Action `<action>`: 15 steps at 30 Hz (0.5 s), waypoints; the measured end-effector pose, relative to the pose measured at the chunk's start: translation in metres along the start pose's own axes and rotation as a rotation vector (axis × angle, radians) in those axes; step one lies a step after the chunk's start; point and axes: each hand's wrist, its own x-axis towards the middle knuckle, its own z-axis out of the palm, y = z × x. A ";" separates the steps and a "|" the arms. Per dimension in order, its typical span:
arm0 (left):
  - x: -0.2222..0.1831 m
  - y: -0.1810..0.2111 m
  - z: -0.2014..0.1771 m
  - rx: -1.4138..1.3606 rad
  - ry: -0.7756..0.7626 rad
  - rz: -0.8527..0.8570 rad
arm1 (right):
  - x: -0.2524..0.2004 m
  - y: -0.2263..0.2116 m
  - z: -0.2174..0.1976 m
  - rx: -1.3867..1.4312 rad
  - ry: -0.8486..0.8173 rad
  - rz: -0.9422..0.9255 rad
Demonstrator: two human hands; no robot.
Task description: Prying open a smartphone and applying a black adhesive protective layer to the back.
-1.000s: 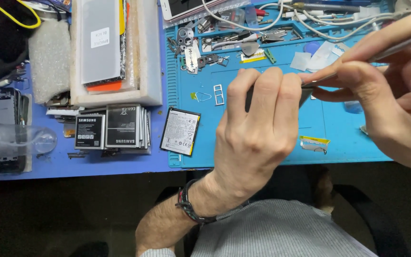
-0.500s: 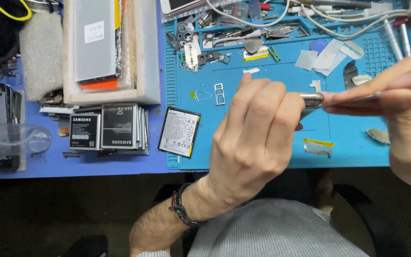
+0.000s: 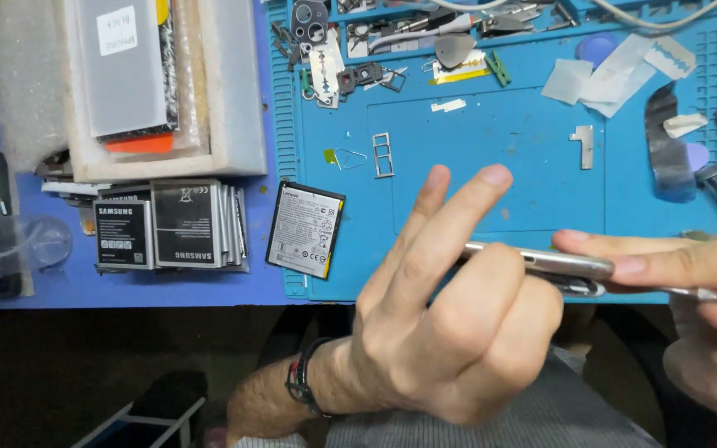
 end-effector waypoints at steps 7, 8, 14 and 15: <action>0.008 0.022 0.003 0.022 0.007 -0.207 | -0.023 -0.026 0.037 -0.119 0.140 -0.033; 0.008 0.023 0.003 0.025 0.007 -0.205 | -0.021 -0.035 0.041 -0.214 0.135 0.043; 0.009 0.026 -0.009 -0.047 -0.103 -0.231 | -0.029 -0.030 0.035 -0.240 0.127 0.099; 0.008 0.025 -0.008 -0.045 -0.089 -0.222 | -0.032 -0.026 0.033 -0.212 0.125 0.091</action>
